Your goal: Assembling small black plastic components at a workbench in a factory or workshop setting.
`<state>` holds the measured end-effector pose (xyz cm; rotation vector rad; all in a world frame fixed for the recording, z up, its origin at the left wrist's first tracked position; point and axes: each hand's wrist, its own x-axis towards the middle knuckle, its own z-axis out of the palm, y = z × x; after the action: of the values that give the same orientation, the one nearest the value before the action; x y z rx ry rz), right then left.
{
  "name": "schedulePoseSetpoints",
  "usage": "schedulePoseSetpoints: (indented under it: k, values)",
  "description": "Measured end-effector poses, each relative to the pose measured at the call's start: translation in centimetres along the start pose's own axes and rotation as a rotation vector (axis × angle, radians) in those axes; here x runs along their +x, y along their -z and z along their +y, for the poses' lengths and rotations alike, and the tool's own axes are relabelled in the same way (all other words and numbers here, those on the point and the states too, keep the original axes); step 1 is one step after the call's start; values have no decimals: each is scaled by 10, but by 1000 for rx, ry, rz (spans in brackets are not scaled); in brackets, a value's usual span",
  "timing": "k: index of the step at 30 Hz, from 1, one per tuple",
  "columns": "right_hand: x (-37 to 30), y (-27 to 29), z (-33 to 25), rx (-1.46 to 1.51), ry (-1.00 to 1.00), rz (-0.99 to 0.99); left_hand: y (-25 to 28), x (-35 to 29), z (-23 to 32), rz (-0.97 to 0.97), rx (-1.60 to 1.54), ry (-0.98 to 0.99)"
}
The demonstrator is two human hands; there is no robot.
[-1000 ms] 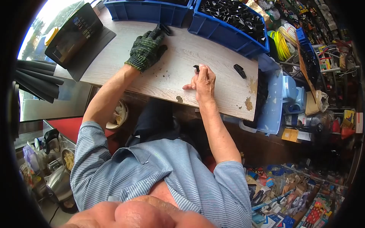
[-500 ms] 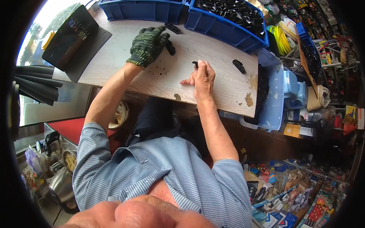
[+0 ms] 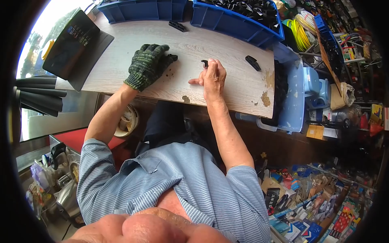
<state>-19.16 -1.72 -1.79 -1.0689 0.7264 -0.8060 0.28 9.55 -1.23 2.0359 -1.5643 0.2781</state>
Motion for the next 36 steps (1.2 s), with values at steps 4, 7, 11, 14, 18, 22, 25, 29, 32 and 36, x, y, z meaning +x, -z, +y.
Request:
schedulePoseSetpoints:
  k: [4, 7, 11, 14, 18, 22, 25, 29, 32, 36]
  values:
    - [-2, -3, 1, -15, -1, -1, 0, -6, -10, 66, -47, 104]
    - [-1, -2, 1, -29, 9, -5, 2, 3, -3, -155, 57, 108]
    - [-3, -4, -1, -47, 20, 7, 7, -10, 11, -91, 41, 54]
    - [-2, -4, 2, -27, 5, 15, 0, -24, 15, -34, 48, -24]
    - [-1, -3, 2, -5, 8, 18, 1, -27, 21, 4, -48, -121]
    - [-1, -3, 4, -19, 31, 15, -13, -35, 36, -6, -319, 19]
    - [-4, -1, 3, 26, -15, 31, -17, -30, 55, 27, -597, 93]
    - [-9, -8, -2, -35, -1, 103, -19, -21, 72, -86, -921, 118]
    - [-11, -9, -3, -105, 38, 145, -19, -17, 79, -136, -908, 262]
    - [0, 0, 15, -195, 158, 130, -38, -20, 82, -1, -759, 219]
